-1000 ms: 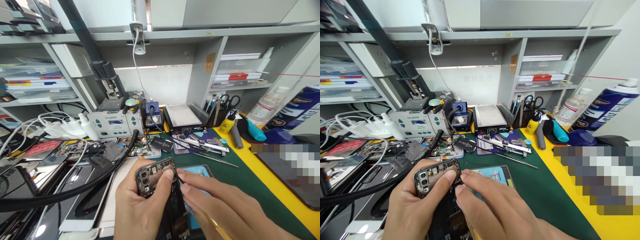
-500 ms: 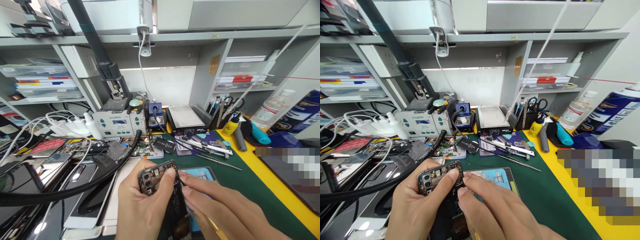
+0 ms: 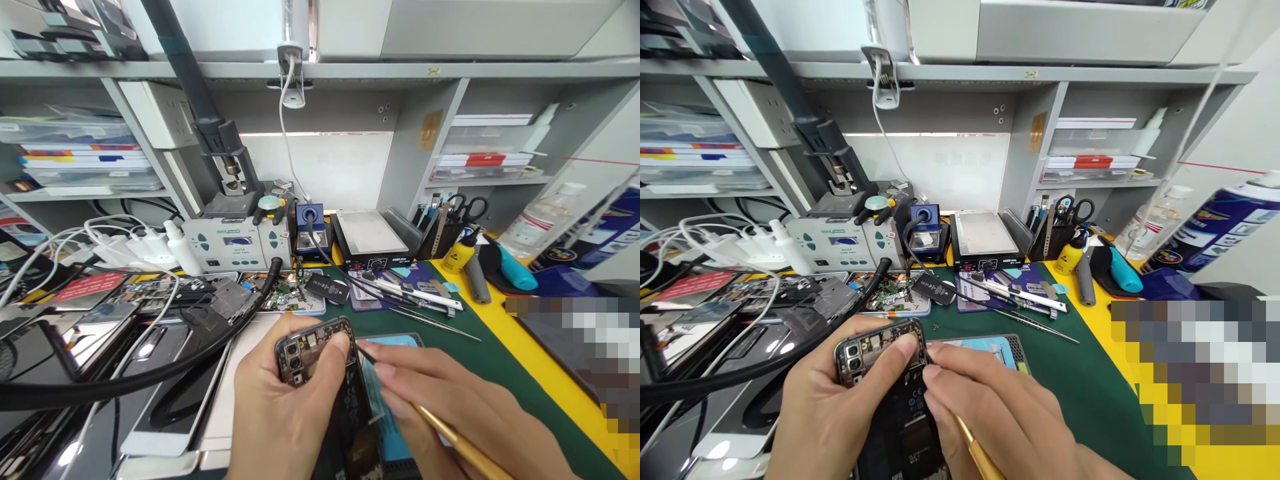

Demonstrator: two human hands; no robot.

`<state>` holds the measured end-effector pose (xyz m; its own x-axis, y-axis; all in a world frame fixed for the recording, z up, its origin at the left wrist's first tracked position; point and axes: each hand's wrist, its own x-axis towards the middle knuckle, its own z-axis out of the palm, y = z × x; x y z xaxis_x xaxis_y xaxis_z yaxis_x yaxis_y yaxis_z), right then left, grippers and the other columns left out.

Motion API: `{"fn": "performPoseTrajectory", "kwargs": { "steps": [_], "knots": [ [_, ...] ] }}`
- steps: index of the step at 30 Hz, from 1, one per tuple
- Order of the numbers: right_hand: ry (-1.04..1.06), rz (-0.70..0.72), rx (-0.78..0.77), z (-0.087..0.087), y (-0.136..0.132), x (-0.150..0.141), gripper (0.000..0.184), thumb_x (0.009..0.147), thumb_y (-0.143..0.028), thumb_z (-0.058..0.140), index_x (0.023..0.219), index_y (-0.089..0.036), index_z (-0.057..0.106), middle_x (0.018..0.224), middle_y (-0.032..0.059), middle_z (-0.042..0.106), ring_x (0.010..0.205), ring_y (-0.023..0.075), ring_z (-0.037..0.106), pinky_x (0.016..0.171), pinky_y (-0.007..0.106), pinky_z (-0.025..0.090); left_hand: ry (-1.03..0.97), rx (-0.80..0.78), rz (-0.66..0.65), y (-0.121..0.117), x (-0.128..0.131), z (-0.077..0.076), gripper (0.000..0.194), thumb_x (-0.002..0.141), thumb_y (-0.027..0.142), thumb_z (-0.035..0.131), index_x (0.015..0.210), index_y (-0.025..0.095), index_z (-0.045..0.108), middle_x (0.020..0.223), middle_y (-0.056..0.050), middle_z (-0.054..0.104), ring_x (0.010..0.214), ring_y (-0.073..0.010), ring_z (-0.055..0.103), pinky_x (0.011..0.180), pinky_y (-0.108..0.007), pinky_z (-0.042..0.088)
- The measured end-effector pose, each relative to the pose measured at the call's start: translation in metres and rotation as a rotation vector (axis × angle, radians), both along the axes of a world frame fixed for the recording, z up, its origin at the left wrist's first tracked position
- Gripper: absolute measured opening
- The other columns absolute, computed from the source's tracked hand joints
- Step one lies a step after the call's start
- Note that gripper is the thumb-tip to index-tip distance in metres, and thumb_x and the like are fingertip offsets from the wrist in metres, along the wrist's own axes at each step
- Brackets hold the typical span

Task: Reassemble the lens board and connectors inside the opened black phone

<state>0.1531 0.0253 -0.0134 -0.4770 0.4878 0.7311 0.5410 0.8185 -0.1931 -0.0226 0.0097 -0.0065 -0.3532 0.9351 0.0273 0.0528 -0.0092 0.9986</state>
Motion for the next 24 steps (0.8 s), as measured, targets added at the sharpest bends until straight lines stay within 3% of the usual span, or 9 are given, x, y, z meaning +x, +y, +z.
{"fn": "performPoseTrajectory", "kwargs": {
  "steps": [5,10,16,21,24],
  "knots": [
    [0.005,0.034,0.019,0.003,0.004,-0.003,0.018,0.091,-0.012,0.058,0.102,-0.017,0.072,0.102,0.0057,0.081,0.099,0.0124,0.077,0.094,0.011,0.055,0.072,0.042,-0.007,-0.001,0.000,0.000,0.019,0.078,0.038,0.078,0.074,0.020,0.071,0.064,0.003,0.065,0.055,-0.0113,0.054,0.051,-0.017,0.045],
    [0.000,-0.059,0.024,-0.005,0.003,0.003,0.019,0.092,-0.015,0.059,0.107,-0.020,0.072,0.106,0.0052,0.080,0.097,0.0146,0.077,0.094,0.014,0.056,0.067,0.044,-0.025,0.000,-0.001,-0.004,0.017,0.077,0.037,0.078,0.077,0.021,0.075,0.064,0.001,0.069,0.053,-0.0134,0.057,0.048,-0.018,0.047],
    [-0.222,0.071,0.019,0.000,0.001,0.018,0.034,0.098,-0.026,0.054,0.128,-0.024,0.068,0.115,0.0062,0.078,0.093,0.0188,0.079,0.086,0.017,0.060,0.011,0.029,-0.038,-0.002,-0.002,-0.004,0.018,0.076,0.036,0.080,0.087,0.022,0.079,0.075,-0.002,0.077,0.063,-0.0175,0.069,0.056,-0.020,0.056],
    [0.008,-0.055,0.188,-0.016,-0.001,0.001,0.038,0.101,-0.024,0.039,0.120,-0.026,0.072,0.099,0.0046,0.082,0.093,0.0188,0.079,0.092,0.021,0.059,-0.027,-0.008,-0.050,-0.004,-0.002,-0.006,0.024,0.076,0.039,0.081,0.092,0.022,0.079,0.078,-0.002,0.078,0.061,-0.0164,0.067,0.055,-0.020,0.056],
    [-0.014,-0.062,0.205,-0.021,-0.003,-0.004,0.044,0.104,-0.024,0.031,0.118,-0.025,0.072,0.101,0.0042,0.082,0.098,0.0178,0.077,0.098,0.022,0.056,-0.024,-0.009,-0.041,-0.005,-0.001,-0.005,0.023,0.076,0.040,0.080,0.090,0.021,0.080,0.077,-0.003,0.078,0.063,-0.0168,0.068,0.056,-0.020,0.056]
  ]
}}
